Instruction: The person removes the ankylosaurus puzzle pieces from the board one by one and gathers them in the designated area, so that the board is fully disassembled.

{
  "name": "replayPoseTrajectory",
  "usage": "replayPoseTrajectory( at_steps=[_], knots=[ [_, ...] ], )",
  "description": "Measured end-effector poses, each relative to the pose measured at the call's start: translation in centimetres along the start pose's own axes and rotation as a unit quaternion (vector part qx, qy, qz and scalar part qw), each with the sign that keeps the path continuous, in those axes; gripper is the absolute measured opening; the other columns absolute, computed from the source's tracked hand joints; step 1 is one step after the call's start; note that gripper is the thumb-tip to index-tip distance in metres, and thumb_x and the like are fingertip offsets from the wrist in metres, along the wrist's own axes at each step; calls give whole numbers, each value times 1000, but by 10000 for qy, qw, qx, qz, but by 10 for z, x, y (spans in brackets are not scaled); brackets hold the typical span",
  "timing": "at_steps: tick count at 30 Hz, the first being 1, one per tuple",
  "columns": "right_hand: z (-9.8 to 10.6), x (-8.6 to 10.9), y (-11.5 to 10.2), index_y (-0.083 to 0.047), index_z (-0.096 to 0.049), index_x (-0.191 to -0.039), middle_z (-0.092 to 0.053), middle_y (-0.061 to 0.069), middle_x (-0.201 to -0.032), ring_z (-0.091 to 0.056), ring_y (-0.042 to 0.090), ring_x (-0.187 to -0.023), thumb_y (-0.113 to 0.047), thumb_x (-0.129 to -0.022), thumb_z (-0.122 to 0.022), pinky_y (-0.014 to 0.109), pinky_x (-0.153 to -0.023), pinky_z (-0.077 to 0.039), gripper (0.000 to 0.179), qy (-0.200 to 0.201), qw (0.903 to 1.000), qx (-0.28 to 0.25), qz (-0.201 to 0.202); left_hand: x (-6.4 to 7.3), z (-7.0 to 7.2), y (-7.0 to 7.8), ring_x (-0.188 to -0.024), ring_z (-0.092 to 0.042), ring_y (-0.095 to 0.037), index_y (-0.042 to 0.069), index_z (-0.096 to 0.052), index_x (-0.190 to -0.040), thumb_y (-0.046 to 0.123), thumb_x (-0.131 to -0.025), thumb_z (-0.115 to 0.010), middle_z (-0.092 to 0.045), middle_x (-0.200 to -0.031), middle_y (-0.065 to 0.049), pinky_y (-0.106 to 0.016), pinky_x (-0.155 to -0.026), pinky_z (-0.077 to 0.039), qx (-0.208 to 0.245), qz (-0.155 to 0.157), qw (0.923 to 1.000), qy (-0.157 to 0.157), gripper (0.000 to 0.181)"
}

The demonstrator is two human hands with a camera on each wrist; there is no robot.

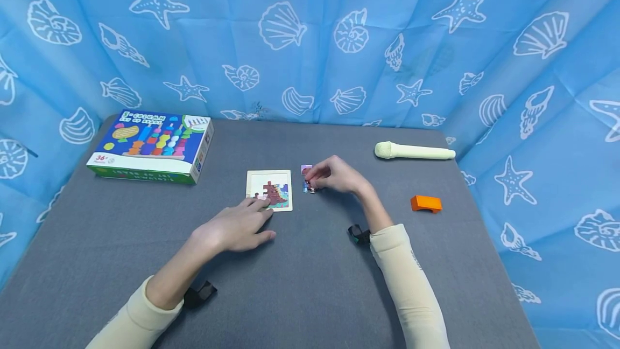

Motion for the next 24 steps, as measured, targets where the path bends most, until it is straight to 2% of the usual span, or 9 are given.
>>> replayPoseTrajectory(
  at_steps=[4, 8, 13, 19, 24],
  knots=[
    [-2, -3, 1, 4, -81, -117, -81, 23, -118, -78, 26, -101, 1, -99, -75, 18, -83, -60, 19, -5, 9998, 201, 88, -1, 0, -1, -164, -35, -39, 7, -57, -158, 45, -111, -60, -40, -176, -13, -64, -123, -46, 26, 8, 10000, 38, 61],
    [-4, -5, 1, 2, -82, -113, -82, 21, -115, -76, 19, -96, 1, -98, -75, 17, -81, -59, 16, 39, 9993, 371, 105, -1, 1, -3, -162, -38, -40, 7, -57, -158, 45, -111, -61, -43, -173, -14, -65, -121, -48, 35, -24, 9999, 119, 60],
    [-4, -6, 1, 0, -83, -110, -83, 18, -111, -73, 13, -91, 0, -98, -76, 17, -78, -58, 14, 133, 9985, 530, 26, -2, 1, -7, -163, -36, -41, 9, -51, -162, 45, -111, -61, -41, -173, -14, -66, -121, -47, 61, -79, 9999, 123, 64],
    [0, -2, -2, -3, -84, -111, -84, 15, -111, -71, 12, -88, -3, -98, -77, 19, -74, -55, 15, 301, 9969, 732, -2, -6, 2, -13, -163, -34, -40, 11, -48, -164, 44, -111, -61, -39, -174, -14, -69, -119, -47, 210, -147, 9995, 183, 64],
    [-2, -2, -9, -3, -84, -111, -84, 15, -113, -70, 11, -87, -5, -98, -78, 19, -73, -55, 14, 260, 9984, 495, 93, -8, 1, -16, -160, -37, -38, 10, -46, -165, 44, -110, -63, -40, -172, -15, -66, -120, -47, 289, -223, 9988, 341, 66]
  ],
)
Point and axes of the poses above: each hand's wrist, its own x-axis away from the middle knuckle, its own z-axis out of the back of the hand, y = z × x, the point moved 4 cm from there along -x, towards the middle knuckle
